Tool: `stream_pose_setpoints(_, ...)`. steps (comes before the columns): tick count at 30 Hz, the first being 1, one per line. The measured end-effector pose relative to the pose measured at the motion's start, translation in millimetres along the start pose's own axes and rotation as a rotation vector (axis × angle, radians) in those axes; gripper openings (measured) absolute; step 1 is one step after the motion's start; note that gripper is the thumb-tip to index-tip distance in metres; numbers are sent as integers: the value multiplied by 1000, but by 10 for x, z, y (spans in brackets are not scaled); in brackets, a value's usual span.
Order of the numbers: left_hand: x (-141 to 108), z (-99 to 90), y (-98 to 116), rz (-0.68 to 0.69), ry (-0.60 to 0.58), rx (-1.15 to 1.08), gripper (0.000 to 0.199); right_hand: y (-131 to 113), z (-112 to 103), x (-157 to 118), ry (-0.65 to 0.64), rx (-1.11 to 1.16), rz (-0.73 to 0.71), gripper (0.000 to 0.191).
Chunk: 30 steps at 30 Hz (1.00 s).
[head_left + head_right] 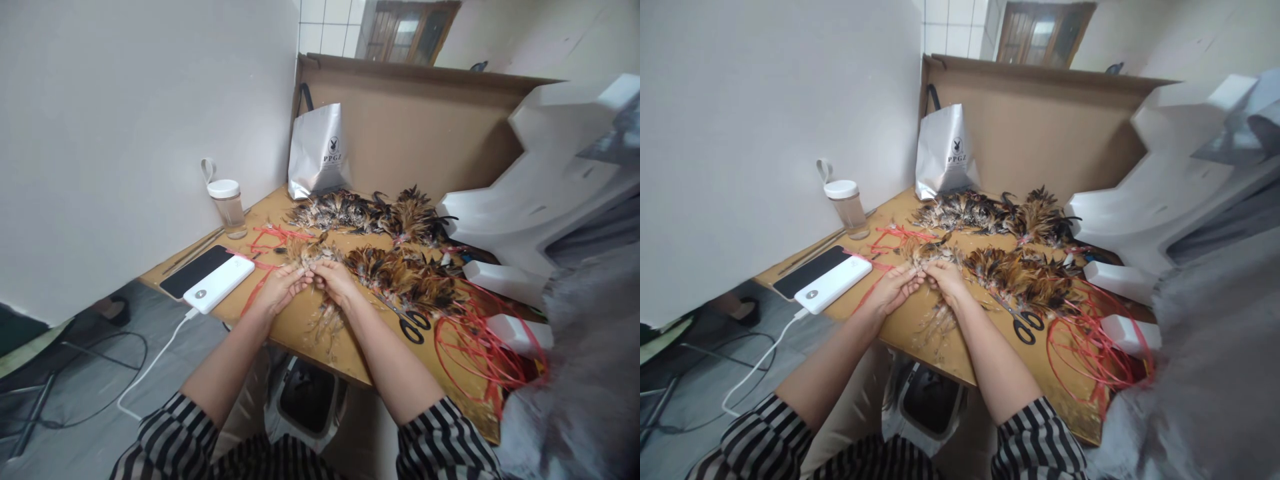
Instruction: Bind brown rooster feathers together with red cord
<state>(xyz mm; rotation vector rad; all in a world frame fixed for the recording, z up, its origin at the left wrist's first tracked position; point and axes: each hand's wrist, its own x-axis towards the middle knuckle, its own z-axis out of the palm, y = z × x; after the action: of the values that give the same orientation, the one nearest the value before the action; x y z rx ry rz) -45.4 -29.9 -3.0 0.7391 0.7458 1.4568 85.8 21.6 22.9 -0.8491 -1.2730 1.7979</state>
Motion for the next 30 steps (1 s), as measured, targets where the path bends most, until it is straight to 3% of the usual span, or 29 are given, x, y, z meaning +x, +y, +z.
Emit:
stream_pose_setpoints(5,38,-44,-3,-42,67,-74,13,14,35,-7,96,-105,-178,23)
stream_pose_setpoints(12,40,-51,-17,-76,64,-28,12,72,50,14,152,-316,-376,16)
stream_pose_setpoints(22,11,-13,-24,-39,60,93,12,101,39,34,138,-439,-418,15)
stream_pose_setpoints(24,19,-14,-19,-37,107,92,13,38,-44,70,166,-448,-400,18)
stream_pose_setpoints(27,39,-23,-12,-33,179,46,14,-98,-277,177,321,-507,-407,23)
stream_pose_setpoints(30,50,-30,-8,-34,197,-1,14,-221,-529,295,416,-675,-408,24)
